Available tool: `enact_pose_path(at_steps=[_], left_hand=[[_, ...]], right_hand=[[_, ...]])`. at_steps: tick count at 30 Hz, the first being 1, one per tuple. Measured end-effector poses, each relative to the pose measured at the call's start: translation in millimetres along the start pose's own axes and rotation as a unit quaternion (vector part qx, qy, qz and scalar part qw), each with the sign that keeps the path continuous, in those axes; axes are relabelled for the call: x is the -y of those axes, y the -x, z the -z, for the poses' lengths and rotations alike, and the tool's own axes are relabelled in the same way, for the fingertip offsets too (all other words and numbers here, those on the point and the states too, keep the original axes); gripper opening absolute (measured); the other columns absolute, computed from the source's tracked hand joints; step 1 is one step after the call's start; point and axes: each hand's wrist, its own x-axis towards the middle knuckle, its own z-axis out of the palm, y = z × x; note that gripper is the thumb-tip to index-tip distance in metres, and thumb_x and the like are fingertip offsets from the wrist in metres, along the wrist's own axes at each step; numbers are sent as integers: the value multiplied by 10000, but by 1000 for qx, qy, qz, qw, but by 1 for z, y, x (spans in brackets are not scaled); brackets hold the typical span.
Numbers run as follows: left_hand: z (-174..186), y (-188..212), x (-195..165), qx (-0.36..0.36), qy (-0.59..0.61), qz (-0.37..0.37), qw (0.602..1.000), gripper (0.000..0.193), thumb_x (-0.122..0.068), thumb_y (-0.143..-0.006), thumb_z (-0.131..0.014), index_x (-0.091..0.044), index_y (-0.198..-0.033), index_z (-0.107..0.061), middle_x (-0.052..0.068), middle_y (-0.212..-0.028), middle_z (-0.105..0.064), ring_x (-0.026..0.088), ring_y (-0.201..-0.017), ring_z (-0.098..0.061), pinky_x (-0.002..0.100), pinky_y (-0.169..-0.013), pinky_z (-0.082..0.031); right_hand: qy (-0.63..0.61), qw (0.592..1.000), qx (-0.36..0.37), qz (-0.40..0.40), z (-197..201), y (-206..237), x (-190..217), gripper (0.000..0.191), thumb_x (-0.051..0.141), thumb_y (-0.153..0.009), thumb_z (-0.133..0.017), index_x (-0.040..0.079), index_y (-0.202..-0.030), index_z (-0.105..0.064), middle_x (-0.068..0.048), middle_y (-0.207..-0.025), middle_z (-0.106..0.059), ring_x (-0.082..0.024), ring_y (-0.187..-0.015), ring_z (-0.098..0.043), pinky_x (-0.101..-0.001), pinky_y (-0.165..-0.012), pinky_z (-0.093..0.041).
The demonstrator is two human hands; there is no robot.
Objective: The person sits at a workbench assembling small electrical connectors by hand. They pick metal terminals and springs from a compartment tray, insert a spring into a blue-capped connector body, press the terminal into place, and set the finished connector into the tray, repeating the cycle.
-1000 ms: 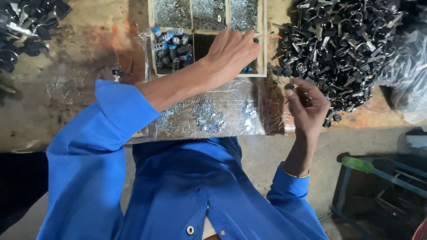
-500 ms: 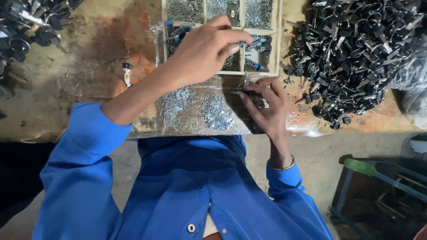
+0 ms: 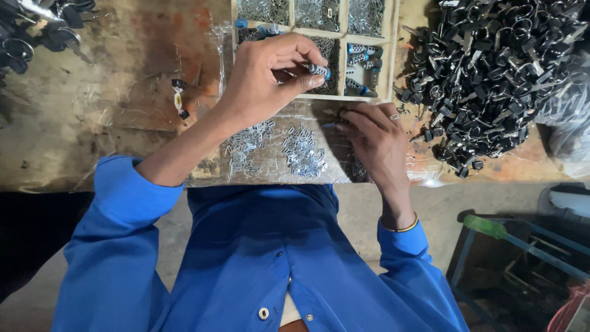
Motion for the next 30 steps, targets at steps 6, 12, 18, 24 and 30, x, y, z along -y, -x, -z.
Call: enact_pose_path(at_steps=[6,12,18,24,30], left_hand=[[1,6,6,-56,-5,-3,998,246,60,-965,-790,15,-1192,-706,110,-1172,-770,194,-1142,-755,306,-1023,-636],[3,9,11,-108,-23,-5,994,226,13,-972,-813,8,-1183,-732,104,-1134,-780,156,-1061,-768,278,-916,-655],[1,10,11,-143,26,25,989,253,-40,-993,-802,14,-1221,-708,102,-1070,-779,104,-941,-743,246,-811,-629],[1,7,9,-138,26,59,988,255,-54,-987,-793,18,-1218,-713,106,-1062,-790,99,-941,-755,241,-819,-642],[1,6,7,-128,4,61,990,264,-24,-974,-782,15,-1225,-712,116,-1053,-790,107,-956,-761,244,-839,-647]], right_hand=[[-80,993,23,-78,9,-18,10,174,91,-931,-842,92,-1098,-793,-63,-977,-672,-203,-754,-646,-351,-662,-515],[-21,998,13,54,0,-70,-11,152,129,-970,-849,59,-1093,-793,-93,-932,-623,-246,-777,-643,-373,-678,-506],[-57,993,86,54,-20,-99,-26,115,115,-903,-850,72,-983,-778,-89,-909,-650,-282,-829,-680,-407,-705,-519],[-95,991,28,86,-21,-107,-40,142,112,-926,-868,90,-1044,-793,-49,-975,-674,-259,-921,-633,-398,-839,-472],[-43,997,-60,37,-27,-103,-37,161,126,-906,-945,126,-1024,-837,-12,-905,-649,-216,-935,-513,-416,-869,-337]])
